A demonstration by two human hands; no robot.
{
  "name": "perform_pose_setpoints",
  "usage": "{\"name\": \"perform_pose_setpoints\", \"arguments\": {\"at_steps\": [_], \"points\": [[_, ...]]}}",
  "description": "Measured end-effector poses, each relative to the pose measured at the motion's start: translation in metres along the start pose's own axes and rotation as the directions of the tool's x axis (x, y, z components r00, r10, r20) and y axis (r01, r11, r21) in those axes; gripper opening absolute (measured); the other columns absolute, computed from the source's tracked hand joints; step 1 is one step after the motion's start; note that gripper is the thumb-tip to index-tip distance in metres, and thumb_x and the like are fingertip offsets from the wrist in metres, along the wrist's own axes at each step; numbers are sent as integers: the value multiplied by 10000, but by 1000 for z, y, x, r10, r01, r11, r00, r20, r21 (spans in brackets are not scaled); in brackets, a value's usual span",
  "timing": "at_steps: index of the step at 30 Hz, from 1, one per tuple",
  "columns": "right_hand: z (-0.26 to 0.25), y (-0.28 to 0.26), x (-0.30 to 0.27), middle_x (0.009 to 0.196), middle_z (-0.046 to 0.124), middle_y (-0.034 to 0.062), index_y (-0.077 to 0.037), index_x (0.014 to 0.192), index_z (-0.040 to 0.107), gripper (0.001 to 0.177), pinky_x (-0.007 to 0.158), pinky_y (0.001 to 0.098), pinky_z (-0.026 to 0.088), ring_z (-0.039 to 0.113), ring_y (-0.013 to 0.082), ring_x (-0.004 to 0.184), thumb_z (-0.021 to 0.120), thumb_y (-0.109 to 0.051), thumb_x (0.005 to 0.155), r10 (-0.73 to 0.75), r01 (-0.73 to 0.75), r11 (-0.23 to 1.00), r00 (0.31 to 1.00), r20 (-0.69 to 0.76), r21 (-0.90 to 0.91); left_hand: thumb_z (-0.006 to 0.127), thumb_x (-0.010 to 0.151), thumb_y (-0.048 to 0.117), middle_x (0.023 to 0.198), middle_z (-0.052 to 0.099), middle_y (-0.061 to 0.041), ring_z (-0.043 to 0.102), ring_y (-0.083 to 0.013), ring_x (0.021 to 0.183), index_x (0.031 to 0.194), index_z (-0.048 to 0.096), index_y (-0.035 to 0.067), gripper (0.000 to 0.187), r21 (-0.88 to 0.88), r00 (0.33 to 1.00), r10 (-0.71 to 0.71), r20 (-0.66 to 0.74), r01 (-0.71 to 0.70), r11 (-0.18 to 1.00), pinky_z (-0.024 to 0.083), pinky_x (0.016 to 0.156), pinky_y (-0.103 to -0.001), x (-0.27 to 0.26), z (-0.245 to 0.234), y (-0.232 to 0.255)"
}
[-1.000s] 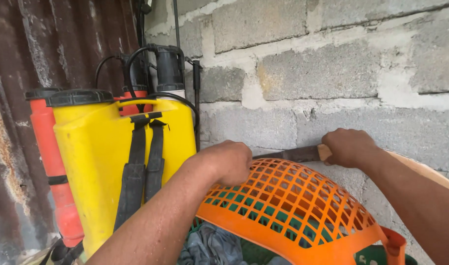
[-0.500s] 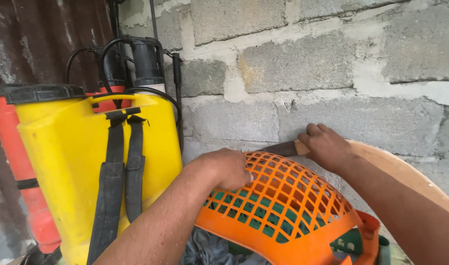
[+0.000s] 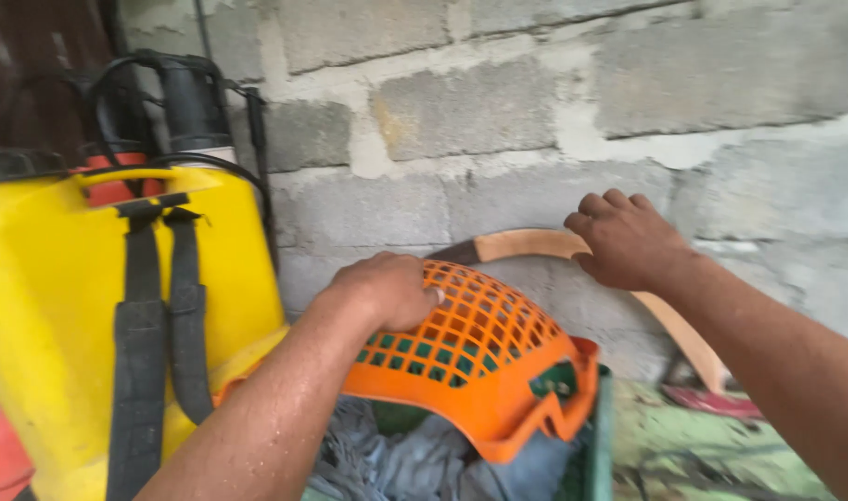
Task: The recorder uses various tools to repair and adjust parts of a scooter and its storage area.
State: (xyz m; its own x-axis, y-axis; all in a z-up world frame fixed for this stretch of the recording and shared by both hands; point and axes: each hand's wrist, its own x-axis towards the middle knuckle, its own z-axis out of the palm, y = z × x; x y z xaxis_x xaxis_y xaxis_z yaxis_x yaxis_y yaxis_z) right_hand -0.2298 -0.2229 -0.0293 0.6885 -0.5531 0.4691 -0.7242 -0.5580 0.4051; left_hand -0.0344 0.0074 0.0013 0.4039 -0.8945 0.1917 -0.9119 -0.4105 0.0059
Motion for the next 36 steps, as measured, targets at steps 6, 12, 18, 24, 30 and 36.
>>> {"name": "perform_pose_setpoints", "arguments": {"at_steps": [6,12,18,24,30,36], "points": [[-36,40,-93,1412,541,32,-228,1339,618,510,1098,439,417,476,240,1340,719,-419,877,118,-118,991,993,-1,-61,622,935,395,1315,647,-221,612,-373,1253,1211,690,-9,494,-59,970,204,-131,-213,975,482,1056,-483,-34,18,27],[-76,47,-207,1383,564,16,-229,1324,634,477,1081,445,433,507,242,1312,695,-433,897,196,-188,974,979,57,-125,614,941,405,1255,687,-234,651,-388,1199,1154,699,-17,480,-96,941,316,-120,-327,940,504,1030,-492,-116,18,55],[-111,24,-315,1353,570,22,-233,1303,641,484,1083,451,433,507,253,1306,717,-425,866,241,-226,964,965,103,-143,634,906,370,1253,706,-198,669,-380,1178,1157,723,47,419,-116,944,313,-101,-324,939,526,1004,-498,-205,22,73],[-134,7,-403,1337,573,41,-210,1315,629,506,1037,464,436,517,270,1281,719,-403,856,251,-234,964,956,150,-125,674,866,330,1292,661,-170,608,-351,1239,1184,685,49,425,-136,882,447,-150,-466,874,494,1013,-504,-249,52,99],[-143,10,-490,1196,665,-39,-201,1035,764,267,1034,444,437,579,219,1216,661,-428,940,328,-329,944,940,93,-9,666,860,334,1309,656,-149,602,-334,1247,1289,636,92,494,-205,859,496,-130,-512,834,481,1023,-495,-291,60,155],[-152,41,-584,1153,637,21,-192,1126,730,352,975,465,420,547,261,1180,705,-410,849,368,-374,927,921,130,20,696,843,300,1277,665,-180,603,-343,1242,1251,659,64,473,-291,749,634,-192,-660,693,482,1029,-458,-312,97,238]]}}
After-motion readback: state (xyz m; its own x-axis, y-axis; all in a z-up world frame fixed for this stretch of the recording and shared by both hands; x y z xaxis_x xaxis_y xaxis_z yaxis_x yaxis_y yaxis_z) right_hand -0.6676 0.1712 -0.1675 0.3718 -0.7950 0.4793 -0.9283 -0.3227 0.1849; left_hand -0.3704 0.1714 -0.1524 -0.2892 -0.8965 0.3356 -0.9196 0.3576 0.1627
